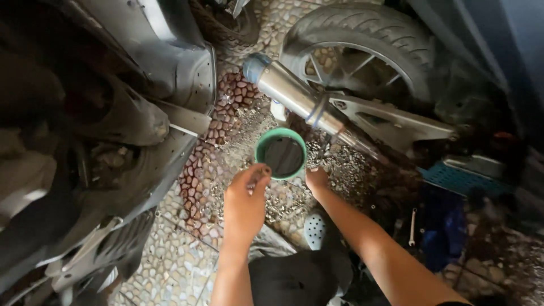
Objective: The person uses a wrench to loosen and remove the drain plug from the motorcycle's engine, allowing used oil to drain into a green cup placed below. After removing the plug, the person wipes it with a blue cloth and inspects it.
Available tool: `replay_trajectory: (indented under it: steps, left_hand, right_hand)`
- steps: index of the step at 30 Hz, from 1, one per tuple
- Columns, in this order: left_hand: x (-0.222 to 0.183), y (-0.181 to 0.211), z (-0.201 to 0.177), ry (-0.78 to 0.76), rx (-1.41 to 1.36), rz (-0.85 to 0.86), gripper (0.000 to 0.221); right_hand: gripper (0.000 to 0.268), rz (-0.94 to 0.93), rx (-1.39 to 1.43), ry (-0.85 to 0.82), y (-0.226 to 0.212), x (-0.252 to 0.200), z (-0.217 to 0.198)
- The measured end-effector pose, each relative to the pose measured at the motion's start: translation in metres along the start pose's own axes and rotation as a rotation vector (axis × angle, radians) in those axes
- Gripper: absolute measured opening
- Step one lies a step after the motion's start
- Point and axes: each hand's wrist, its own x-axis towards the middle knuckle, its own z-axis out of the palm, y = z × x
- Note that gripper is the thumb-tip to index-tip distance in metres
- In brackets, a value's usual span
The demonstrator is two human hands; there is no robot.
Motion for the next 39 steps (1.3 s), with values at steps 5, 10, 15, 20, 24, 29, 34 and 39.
replay_trajectory:
  steps: [5,10,15,20,24,29,34,39]
  left_hand:
    - [0.003,-0.002,0.0,-0.056,-0.048,0.027,0.027]
    - [0.005,0.0,0.007,-0.096,-0.015,0.033,0.028]
    - [0.009,0.006,0.014,-0.116,-0.046,0.027,0.028]
    - [0.008,0.014,0.02,-0.154,-0.039,-0.047,0.03]
    - [0.003,0.03,0.027,-0.23,-0.074,-0.005,0.03]
    - [-0.006,0.056,0.044,-0.31,-0.103,0.128,0.029]
    - [-0.021,0.085,0.066,-0.352,-0.16,0.231,0.029]
    - [-0.043,0.118,0.084,-0.376,-0.148,0.262,0.027]
  right_hand:
    - [0.048,0.02,-0.208,-0.036,-0.019,0.025,0.0]
    - [0.044,0.109,-0.186,-0.094,0.002,0.044,0.03]
    - [0.033,0.18,0.016,-0.002,-0.03,0.022,0.002]
    - [0.036,0.433,0.309,-0.109,-0.037,-0.014,-0.047]
    - [0.039,0.457,0.247,-0.08,0.004,-0.019,-0.065]
    - [0.043,0.261,-0.245,-0.058,0.042,-0.03,-0.094]
    - [0.043,0.339,-0.255,-0.126,0.014,-0.077,-0.156]
    - [0.052,0.187,-0.252,0.081,0.117,-0.054,-0.137]
